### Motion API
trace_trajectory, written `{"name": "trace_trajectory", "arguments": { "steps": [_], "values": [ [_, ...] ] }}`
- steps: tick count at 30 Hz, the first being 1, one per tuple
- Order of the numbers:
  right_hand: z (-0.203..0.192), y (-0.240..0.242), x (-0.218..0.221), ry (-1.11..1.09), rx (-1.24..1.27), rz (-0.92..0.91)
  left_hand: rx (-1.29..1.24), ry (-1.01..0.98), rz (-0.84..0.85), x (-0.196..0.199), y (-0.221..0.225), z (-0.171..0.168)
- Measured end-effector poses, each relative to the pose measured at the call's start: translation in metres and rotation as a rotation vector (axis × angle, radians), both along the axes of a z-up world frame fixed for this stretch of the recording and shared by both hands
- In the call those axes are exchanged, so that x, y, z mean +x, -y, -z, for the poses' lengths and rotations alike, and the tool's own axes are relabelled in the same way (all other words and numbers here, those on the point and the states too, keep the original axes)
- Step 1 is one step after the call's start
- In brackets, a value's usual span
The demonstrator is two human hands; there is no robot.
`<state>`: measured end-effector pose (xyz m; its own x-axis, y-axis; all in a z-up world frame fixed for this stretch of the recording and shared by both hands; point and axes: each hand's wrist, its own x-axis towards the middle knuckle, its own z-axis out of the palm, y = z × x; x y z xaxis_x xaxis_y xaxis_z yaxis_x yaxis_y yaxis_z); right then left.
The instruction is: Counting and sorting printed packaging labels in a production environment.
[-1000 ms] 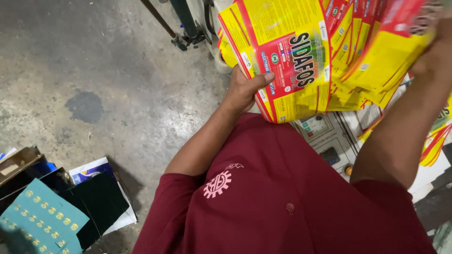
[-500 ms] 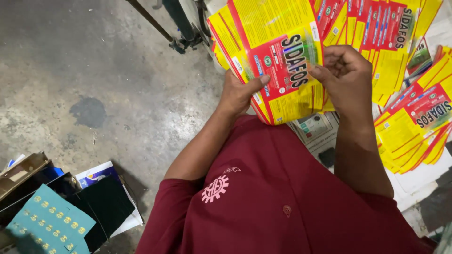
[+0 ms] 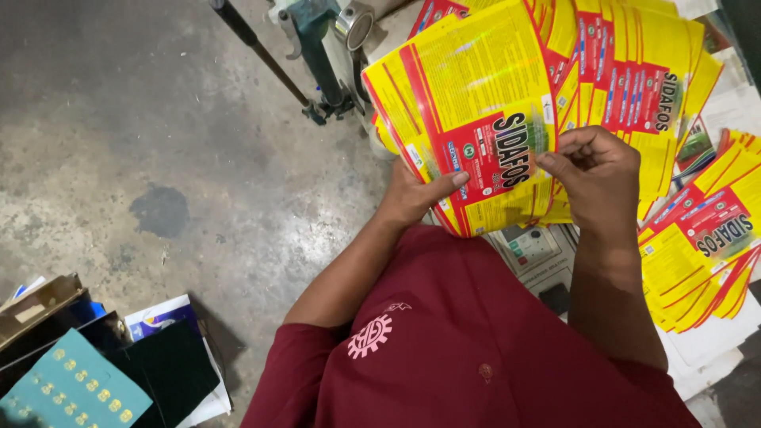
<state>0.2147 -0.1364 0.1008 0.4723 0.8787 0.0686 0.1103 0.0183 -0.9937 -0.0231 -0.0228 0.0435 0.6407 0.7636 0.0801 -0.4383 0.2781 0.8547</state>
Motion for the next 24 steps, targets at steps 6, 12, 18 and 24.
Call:
{"name": "trace_trajectory", "arguments": {
  "steps": [6, 12, 18, 24],
  "values": [
    [0.004, 0.000, 0.003, 0.039, 0.016, -0.006, -0.006, 0.033, 0.008, -0.004, -0.001, -0.005],
    [-0.003, -0.001, -0.001, 0.057, -0.007, 0.001, -0.037, -0.005, 0.019, -0.003, 0.000, -0.001],
    [-0.005, -0.004, 0.000, -0.022, -0.012, 0.003, -0.031, -0.027, -0.020, -0.002, -0.002, 0.002],
    [0.005, -0.020, 0.023, 0.172, -0.127, -0.045, -0.167, -0.061, -0.081, 0.008, -0.002, 0.024]
  ]
}}
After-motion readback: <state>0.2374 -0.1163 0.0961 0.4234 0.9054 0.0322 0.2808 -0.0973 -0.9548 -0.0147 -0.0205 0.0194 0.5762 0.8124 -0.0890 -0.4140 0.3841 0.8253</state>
